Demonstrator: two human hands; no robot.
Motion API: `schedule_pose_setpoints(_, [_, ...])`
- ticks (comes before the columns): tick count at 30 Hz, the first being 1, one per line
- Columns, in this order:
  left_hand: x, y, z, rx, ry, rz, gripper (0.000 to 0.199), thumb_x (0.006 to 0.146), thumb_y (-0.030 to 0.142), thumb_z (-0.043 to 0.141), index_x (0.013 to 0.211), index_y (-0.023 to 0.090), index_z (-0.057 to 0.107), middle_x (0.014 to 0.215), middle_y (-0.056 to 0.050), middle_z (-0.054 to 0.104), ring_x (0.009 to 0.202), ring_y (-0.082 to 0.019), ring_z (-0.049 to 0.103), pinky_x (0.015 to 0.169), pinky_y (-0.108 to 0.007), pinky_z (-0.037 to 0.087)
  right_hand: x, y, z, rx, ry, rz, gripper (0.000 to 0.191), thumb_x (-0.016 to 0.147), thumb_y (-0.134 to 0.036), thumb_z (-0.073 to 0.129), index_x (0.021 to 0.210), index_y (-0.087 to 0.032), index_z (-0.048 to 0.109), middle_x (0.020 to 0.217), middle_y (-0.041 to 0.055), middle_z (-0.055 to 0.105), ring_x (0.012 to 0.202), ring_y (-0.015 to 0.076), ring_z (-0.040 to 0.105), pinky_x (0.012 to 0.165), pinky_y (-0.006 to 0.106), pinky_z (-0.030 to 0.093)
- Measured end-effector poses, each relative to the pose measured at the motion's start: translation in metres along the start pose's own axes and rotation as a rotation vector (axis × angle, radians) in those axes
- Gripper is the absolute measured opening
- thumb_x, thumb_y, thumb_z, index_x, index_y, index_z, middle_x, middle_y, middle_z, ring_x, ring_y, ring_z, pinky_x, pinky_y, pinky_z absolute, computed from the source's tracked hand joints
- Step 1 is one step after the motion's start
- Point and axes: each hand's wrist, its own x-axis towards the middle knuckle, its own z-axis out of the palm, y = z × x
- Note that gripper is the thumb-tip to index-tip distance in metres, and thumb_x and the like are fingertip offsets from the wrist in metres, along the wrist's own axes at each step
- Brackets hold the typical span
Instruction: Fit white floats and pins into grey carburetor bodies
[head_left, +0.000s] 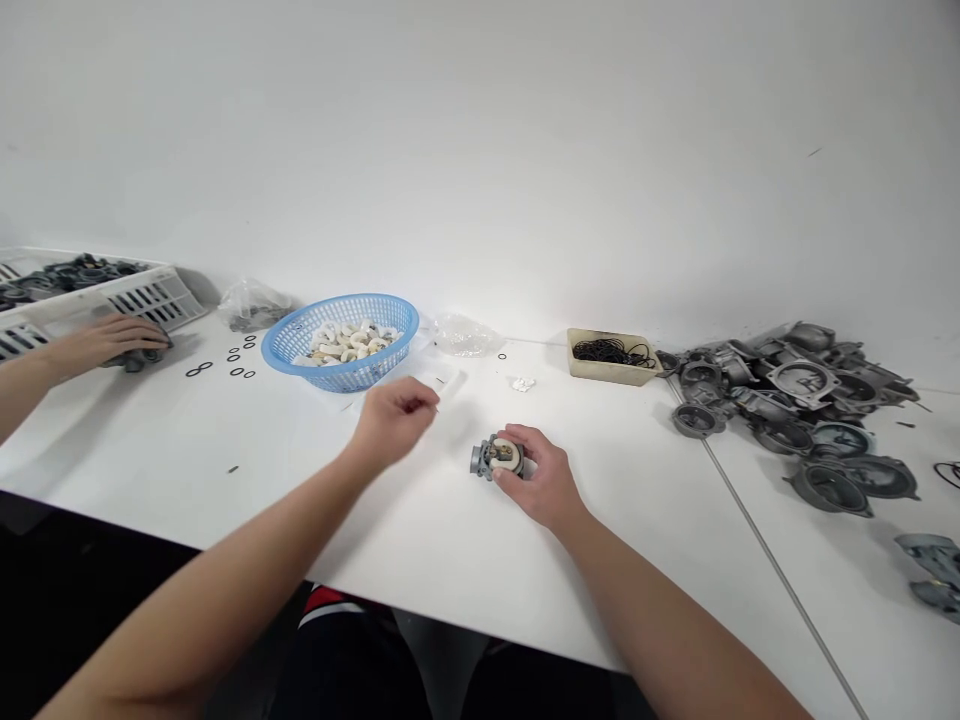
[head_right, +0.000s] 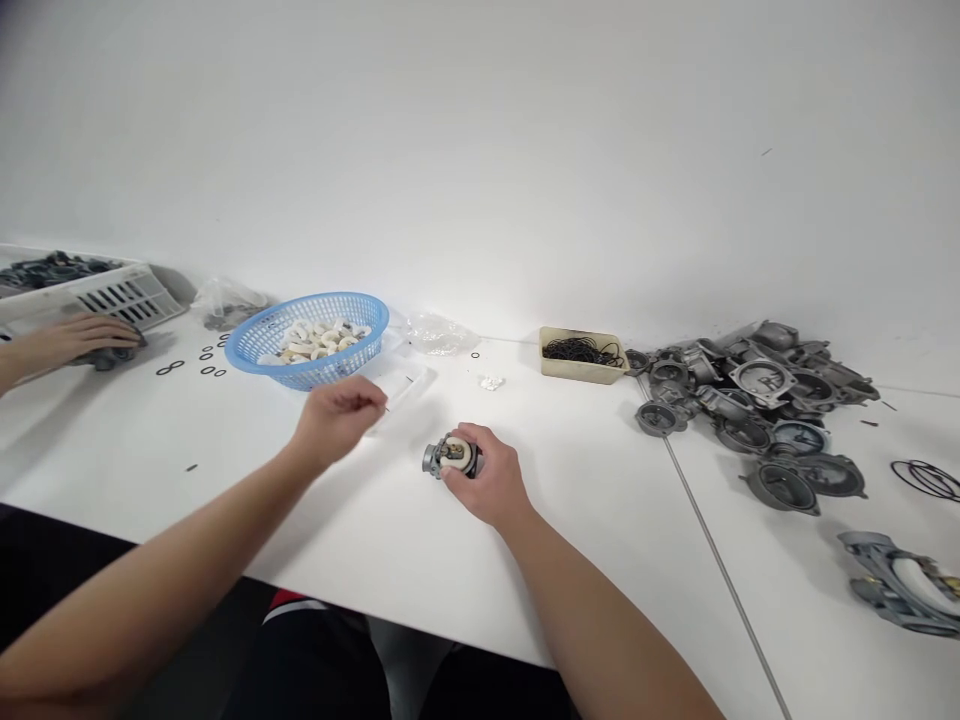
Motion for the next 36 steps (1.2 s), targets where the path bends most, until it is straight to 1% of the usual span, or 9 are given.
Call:
schedule_pose_setpoints(1, [-0.015,0.008,0.008,-0.060,0.015,0.075,0.009,0.069,0.015,0.056,0.067,0.017,0.065,0.065,0.000,0.064,0.061,-0.011,0.058,0.056,-0.022,0.046,0.000,-0.001,0.000,-0.013,0.005,0.001,0.046,0.069,-0.021,0.067,0.113,-0.022,0.055,0.106,0.0064,0.067,0.096,0.0243,0.065,0.085,0.040,0.055])
schedule_pose_setpoints(3, [-0.040,0.017,0.024,-0.129,0.069,0.171,0.012,0.071,0.010,0.057,0.067,0.018,0.065,0.067,0.000,0.065,0.064,-0.011,0.059,0.058,-0.021,0.047,-0.001,-0.004,0.001,-0.046,0.018,-0.006,0.043,0.069,-0.022,0.067,0.110,-0.022,0.056,0.104,0.0055,0.067,0.093,0.0237,0.065,0.083,0.039,0.056])
schedule_pose_setpoints(5, [-0.057,0.019,0.039,-0.159,0.126,0.196,0.016,0.071,0.006,0.057,0.069,0.020,0.065,0.068,0.001,0.065,0.064,-0.010,0.059,0.057,-0.021,0.046,-0.001,-0.007,0.002,-0.073,0.037,-0.018,0.041,0.069,-0.023,0.067,0.109,-0.023,0.056,0.102,0.0052,0.067,0.091,0.0234,0.065,0.080,0.038,0.056])
schedule_pose_setpoints(7, [-0.066,0.017,0.050,-0.171,0.153,0.181,0.019,0.071,0.004,0.057,0.070,0.020,0.066,0.069,0.001,0.065,0.064,-0.010,0.059,0.055,-0.021,0.046,-0.002,-0.008,0.004,-0.095,0.066,-0.027,0.042,0.068,-0.024,0.067,0.109,-0.023,0.056,0.102,0.0052,0.067,0.091,0.0236,0.065,0.080,0.037,0.056])
schedule_pose_setpoints(10, [-0.069,0.013,0.058,-0.201,0.150,0.164,0.021,0.073,0.004,0.056,0.075,0.021,0.068,0.072,0.000,0.066,0.066,-0.010,0.061,0.057,-0.021,0.049,-0.005,-0.009,0.007,-0.131,0.111,-0.018,0.042,0.068,-0.024,0.067,0.108,-0.023,0.056,0.102,0.0049,0.067,0.091,0.0238,0.065,0.081,0.037,0.056])
schedule_pose_setpoints(16, [-0.069,0.009,0.064,-0.266,0.100,0.093,0.020,0.077,0.007,0.058,0.079,0.022,0.070,0.076,0.000,0.068,0.070,-0.010,0.064,0.063,-0.020,0.053,-0.010,-0.012,0.011,-0.159,0.147,-0.015,0.041,0.068,-0.024,0.067,0.107,-0.024,0.056,0.099,0.0033,0.067,0.089,0.0227,0.065,0.080,0.035,0.055])
schedule_pose_setpoints(22, [-0.070,0.007,0.065,-0.227,0.074,0.047,0.016,0.075,0.009,0.062,0.077,0.022,0.071,0.078,0.000,0.070,0.071,-0.010,0.065,0.063,-0.020,0.055,-0.009,-0.019,0.012,-0.155,0.166,0.006,0.039,0.066,-0.025,0.065,0.105,-0.023,0.057,0.098,0.0041,0.067,0.088,0.0232,0.065,0.080,0.036,0.055])
schedule_pose_setpoints(27, [-0.072,0.006,0.064,-0.157,0.082,0.119,0.015,0.076,0.010,0.062,0.076,0.022,0.071,0.077,0.000,0.071,0.069,-0.010,0.066,0.063,-0.020,0.056,-0.008,-0.017,0.011,-0.128,0.153,0.006,0.039,0.067,-0.025,0.065,0.105,-0.023,0.057,0.098,0.0046,0.067,0.087,0.0232,0.065,0.079,0.036,0.055])
schedule_pose_setpoints(36, [-0.074,0.009,0.064,-0.024,0.194,0.215,0.017,0.077,0.008,0.058,0.076,0.021,0.069,0.077,-0.001,0.070,0.070,-0.011,0.066,0.064,-0.022,0.056,-0.009,-0.013,0.012,-0.114,0.163,0.007,0.040,0.067,-0.024,0.067,0.105,-0.023,0.057,0.098,0.0043,0.067,0.087,0.0229,0.065,0.078,0.035,0.056])
